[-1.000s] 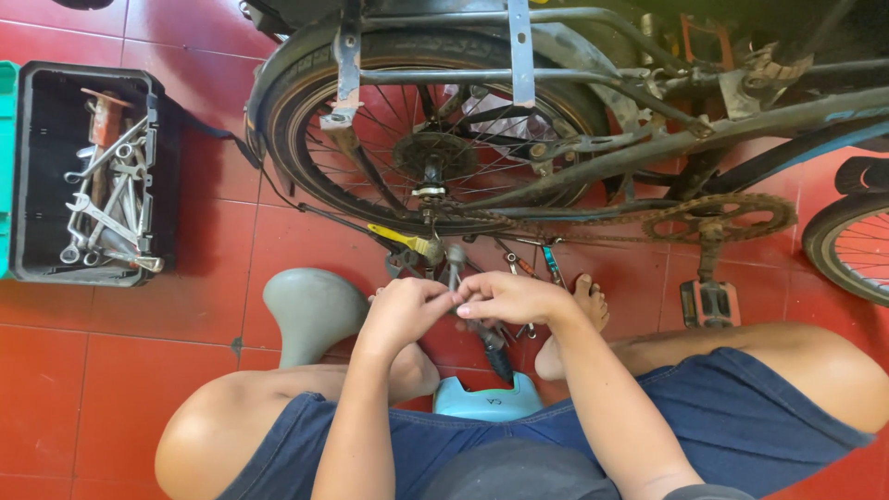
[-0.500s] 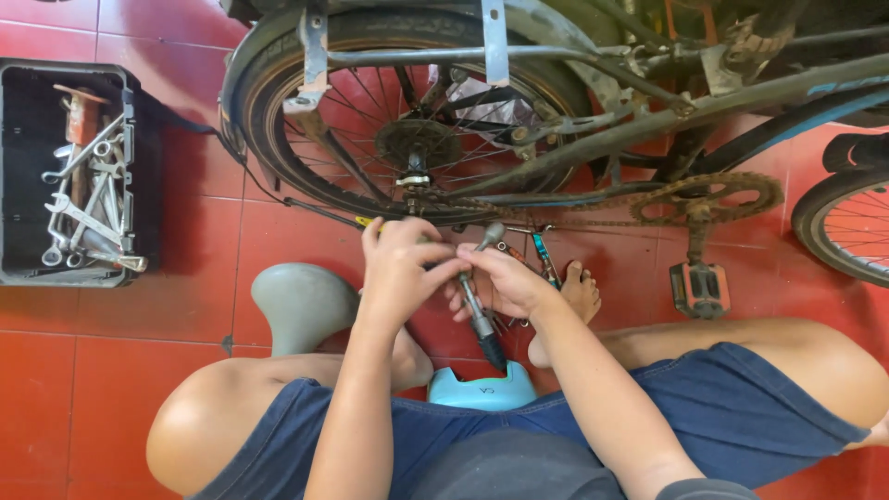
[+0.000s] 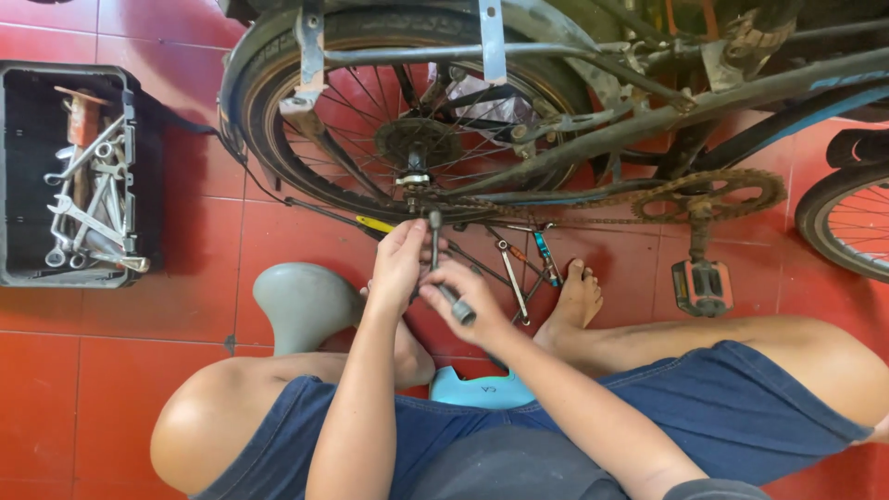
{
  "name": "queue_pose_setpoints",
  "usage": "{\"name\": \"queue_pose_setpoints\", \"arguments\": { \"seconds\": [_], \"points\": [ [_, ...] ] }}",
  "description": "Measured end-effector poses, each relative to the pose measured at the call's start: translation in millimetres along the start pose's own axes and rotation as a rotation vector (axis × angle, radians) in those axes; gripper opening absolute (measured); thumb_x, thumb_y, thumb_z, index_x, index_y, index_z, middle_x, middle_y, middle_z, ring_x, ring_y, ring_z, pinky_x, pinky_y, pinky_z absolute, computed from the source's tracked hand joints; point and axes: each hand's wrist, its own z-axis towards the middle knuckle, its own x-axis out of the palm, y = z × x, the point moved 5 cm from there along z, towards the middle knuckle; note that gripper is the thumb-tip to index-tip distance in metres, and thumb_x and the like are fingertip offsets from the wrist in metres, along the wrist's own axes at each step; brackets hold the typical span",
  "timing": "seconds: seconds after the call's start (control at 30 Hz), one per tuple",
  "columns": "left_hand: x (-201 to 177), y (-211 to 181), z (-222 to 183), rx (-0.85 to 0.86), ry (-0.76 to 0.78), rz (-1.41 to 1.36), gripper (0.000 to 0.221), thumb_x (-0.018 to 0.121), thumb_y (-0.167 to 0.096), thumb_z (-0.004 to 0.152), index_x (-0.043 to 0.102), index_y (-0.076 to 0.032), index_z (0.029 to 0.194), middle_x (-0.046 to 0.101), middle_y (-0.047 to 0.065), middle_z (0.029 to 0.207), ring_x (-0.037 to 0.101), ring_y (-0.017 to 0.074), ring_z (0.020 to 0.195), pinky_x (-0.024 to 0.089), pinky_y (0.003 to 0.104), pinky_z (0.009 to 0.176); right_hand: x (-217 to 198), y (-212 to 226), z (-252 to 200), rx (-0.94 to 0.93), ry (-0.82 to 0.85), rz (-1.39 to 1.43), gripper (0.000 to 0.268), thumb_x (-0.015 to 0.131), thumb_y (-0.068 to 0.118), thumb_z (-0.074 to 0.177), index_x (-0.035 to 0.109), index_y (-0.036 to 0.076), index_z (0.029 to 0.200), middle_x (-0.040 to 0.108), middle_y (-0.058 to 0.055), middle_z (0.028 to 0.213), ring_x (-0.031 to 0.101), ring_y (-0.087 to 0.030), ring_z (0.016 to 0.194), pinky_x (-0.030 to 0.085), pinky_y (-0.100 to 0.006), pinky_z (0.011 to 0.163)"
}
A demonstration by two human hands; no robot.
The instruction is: Loening bolts on the rear wheel of a bicycle using a wrench and screwdriver.
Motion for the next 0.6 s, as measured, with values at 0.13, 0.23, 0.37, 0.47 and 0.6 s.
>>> {"name": "queue_pose_setpoints", "arguments": {
  "seconds": [0.13, 0.23, 0.37, 0.47, 0.6],
  "points": [
    [-7.7, -9.5, -6.8, -0.010, -0.061, -0.035, 0.031, 0.057, -0.023, 0.103, 0.066, -0.002, 0.124, 0.075, 0.019, 0.087, 0.075, 0.0214, 0.065, 0.064, 0.031, 0.049, 13.3, -12.0, -11.5, 0.260, -0.068, 0.289, 0.018, 0.063, 0.019, 0.101, 0.075, 0.009, 0.111, 0.074, -0.008, 0.096, 0.069, -0.015, 0.097, 0.059, -0.039, 0.089],
    [-11.8, -9.2, -12.2, -0.046, -0.148, -0.064, 0.031, 0.060, -0.023, 0.101, 0.065, -0.001, 0.122, 0.074, 0.021, 0.087, 0.074, 0.0224, 0.063, 0.063, 0.032, 0.047, 22.7, -27.5, -19.0, 0.500, -0.163, 0.589, 0.023, 0.063, 0.021, 0.103, 0.072, 0.002, 0.113, 0.073, -0.011, 0.101, 0.070, -0.019, 0.093, 0.066, -0.043, 0.076],
    [-15.6, -12.7, -6.2, 0.007, -0.223, 0.007, 0.028, 0.061, -0.021, 0.100, 0.069, -0.001, 0.117, 0.075, 0.018, 0.084, 0.071, 0.0190, 0.059, 0.063, 0.028, 0.046, 28.1, -58.9, -11.4, 0.479, -0.148, 0.531, 0.024, 0.065, 0.026, 0.102, 0.074, 0.007, 0.111, 0.075, -0.008, 0.100, 0.068, -0.015, 0.097, 0.064, -0.039, 0.079],
    [-21.3, -11.9, 2.3, 0.046, -0.238, 0.064, 0.028, 0.064, -0.020, 0.099, 0.070, 0.001, 0.116, 0.076, 0.018, 0.084, 0.071, 0.0193, 0.059, 0.063, 0.029, 0.046, 38.3, -49.8, -11.5, 0.576, -0.182, 0.688, 0.026, 0.063, 0.028, 0.103, 0.071, 0.006, 0.116, 0.074, -0.009, 0.111, 0.068, -0.018, 0.102, 0.064, -0.042, 0.083],
    [-19.7, -48.5, -8.0, 0.136, -0.277, 0.422, 0.023, 0.066, -0.024, 0.097, 0.078, -0.006, 0.105, 0.077, 0.013, 0.078, 0.072, 0.0207, 0.061, 0.063, 0.031, 0.042, 54.2, -31.6, -17.1, 0.679, -0.201, 1.203, 0.027, 0.053, 0.033, 0.106, 0.055, 0.017, 0.128, 0.065, -0.010, 0.129, 0.064, -0.028, 0.119, 0.058, -0.049, 0.098]
  ]
}}
